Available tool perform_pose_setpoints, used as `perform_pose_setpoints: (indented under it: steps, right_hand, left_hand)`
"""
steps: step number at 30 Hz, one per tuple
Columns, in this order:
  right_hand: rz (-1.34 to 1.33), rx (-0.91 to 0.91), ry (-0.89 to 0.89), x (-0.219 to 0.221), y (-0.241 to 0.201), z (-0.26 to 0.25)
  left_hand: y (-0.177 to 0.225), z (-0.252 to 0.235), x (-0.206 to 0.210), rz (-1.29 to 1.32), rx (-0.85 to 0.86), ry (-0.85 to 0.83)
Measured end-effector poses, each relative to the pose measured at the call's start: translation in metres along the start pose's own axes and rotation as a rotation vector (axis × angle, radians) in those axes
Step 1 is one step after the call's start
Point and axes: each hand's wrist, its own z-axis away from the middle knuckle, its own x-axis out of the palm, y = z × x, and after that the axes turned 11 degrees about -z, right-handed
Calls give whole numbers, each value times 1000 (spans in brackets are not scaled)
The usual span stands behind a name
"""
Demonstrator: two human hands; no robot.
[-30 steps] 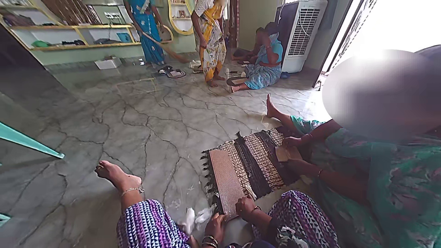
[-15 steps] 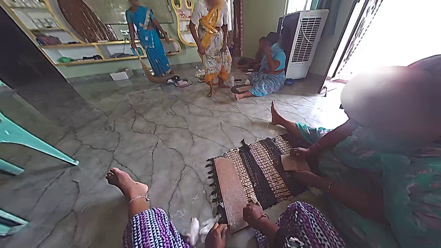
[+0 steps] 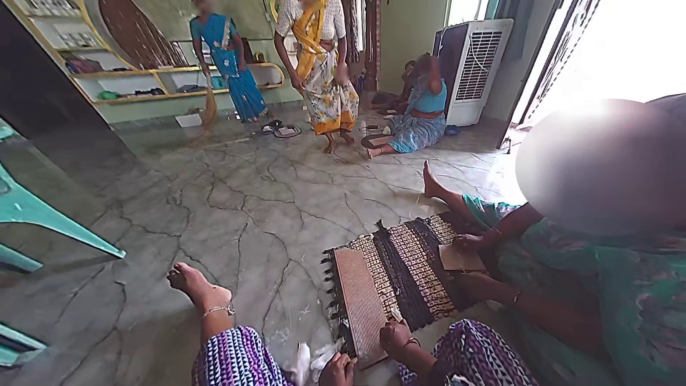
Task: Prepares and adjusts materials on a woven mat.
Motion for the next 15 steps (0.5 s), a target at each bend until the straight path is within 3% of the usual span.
perform_pose_setpoints:
  steps: [15]
  right_hand:
    - [22, 41, -7, -5, -5, 4]
  left_hand:
    - [-1, 3, -5, -10, -25, 21]
